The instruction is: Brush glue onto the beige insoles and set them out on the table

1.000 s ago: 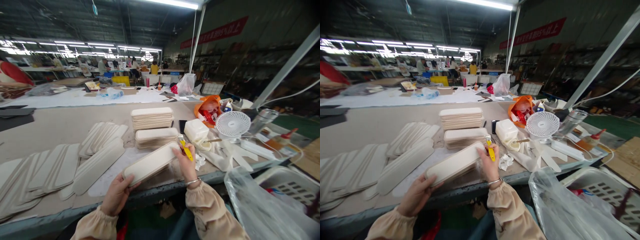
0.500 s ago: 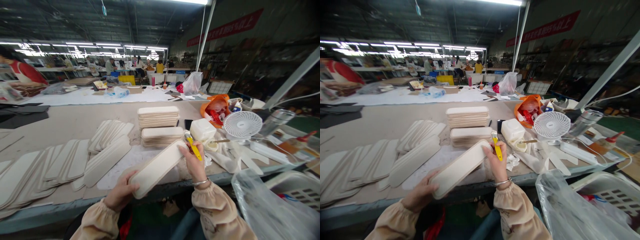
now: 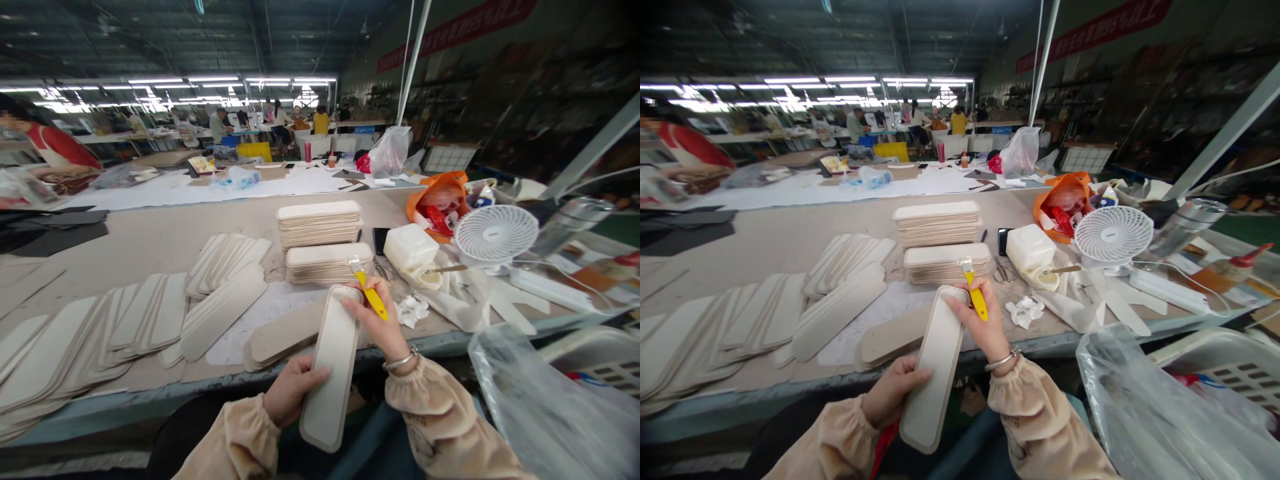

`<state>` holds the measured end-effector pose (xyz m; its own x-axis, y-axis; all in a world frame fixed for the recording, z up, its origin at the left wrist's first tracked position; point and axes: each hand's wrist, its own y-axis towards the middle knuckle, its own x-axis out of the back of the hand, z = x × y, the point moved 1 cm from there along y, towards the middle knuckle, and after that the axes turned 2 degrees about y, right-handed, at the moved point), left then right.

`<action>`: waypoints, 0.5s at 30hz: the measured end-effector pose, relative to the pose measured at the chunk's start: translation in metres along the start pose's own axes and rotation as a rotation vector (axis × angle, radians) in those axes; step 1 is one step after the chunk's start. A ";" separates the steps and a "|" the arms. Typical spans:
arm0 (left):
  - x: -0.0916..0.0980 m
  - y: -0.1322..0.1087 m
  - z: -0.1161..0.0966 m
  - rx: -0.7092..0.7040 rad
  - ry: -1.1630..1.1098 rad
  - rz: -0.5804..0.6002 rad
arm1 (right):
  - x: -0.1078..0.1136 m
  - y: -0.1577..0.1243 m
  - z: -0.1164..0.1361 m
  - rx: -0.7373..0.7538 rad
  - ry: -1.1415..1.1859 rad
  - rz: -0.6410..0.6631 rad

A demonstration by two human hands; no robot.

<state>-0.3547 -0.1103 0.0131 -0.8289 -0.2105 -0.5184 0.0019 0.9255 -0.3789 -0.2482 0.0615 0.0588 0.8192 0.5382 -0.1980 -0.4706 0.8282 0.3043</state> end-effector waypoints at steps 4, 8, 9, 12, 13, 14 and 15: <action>-0.001 0.002 0.001 -0.029 0.007 -0.075 | 0.001 -0.001 -0.005 -0.012 -0.004 0.024; 0.001 0.003 0.002 -0.035 0.012 -0.125 | 0.000 0.001 -0.008 -0.018 0.028 0.050; 0.002 0.002 0.002 -0.033 0.016 -0.129 | -0.001 0.001 -0.008 -0.020 0.031 0.048; 0.004 0.002 0.003 -0.030 0.028 -0.137 | -0.002 0.001 -0.009 -0.014 0.030 0.045; 0.004 0.002 0.003 -0.032 0.030 -0.140 | -0.002 0.001 -0.009 -0.008 0.028 0.046; 0.004 0.002 0.003 -0.033 0.029 -0.142 | -0.002 0.001 -0.010 -0.003 0.026 0.047; 0.004 0.002 0.002 -0.031 0.024 -0.143 | -0.002 0.001 -0.011 0.000 0.026 0.050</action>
<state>-0.3565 -0.1101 0.0085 -0.8324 -0.3340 -0.4423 -0.1345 0.8959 -0.4234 -0.2544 0.0629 0.0494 0.7857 0.5830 -0.2071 -0.5108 0.8001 0.3144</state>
